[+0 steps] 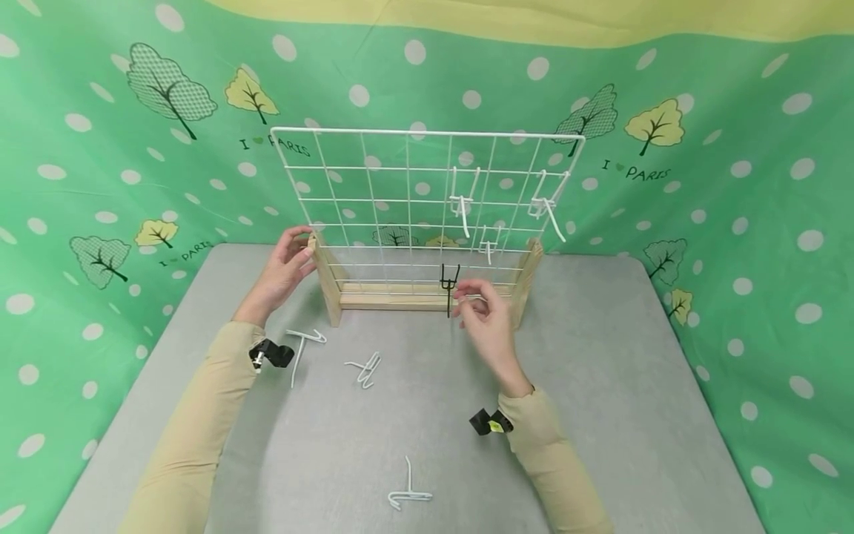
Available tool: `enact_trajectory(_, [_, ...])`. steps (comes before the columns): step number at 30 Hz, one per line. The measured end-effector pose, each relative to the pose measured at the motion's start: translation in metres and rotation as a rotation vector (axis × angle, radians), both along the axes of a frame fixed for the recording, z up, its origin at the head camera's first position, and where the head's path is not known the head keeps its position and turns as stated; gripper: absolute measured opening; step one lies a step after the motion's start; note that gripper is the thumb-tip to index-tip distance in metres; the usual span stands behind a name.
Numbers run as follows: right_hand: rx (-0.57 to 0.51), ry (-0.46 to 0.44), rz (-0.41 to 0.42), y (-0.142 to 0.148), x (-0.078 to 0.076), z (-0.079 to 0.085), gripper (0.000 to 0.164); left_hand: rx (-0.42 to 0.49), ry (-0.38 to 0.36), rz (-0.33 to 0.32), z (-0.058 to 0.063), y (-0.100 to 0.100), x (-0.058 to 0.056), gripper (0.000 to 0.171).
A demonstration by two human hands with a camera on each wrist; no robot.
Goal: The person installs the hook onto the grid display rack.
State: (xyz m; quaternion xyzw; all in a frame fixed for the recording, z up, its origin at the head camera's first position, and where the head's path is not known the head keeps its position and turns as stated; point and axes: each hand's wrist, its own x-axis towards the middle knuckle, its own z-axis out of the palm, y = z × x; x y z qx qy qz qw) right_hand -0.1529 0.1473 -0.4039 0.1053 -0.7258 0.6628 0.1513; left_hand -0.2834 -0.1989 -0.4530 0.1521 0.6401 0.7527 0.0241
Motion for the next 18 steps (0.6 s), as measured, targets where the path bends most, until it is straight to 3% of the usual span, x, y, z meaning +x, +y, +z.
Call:
enact_trajectory(7, [0.057, -0.047, 0.033, -0.002, 0.004, -0.008, 0.019, -0.012, 0.002, 0.006, -0.001, 0.0, -0.001, 0.035])
enact_trajectory(13, [0.079, -0.036, 0.078, -0.002, 0.008, -0.017, 0.021, -0.016, 0.005, 0.006, 0.001, 0.0, 0.0, 0.034])
enact_trajectory(18, [0.108, -0.09, 0.117, -0.005, 0.013, -0.027, 0.023, -0.033, 0.0, 0.0, 0.003, -0.001, 0.0, 0.033])
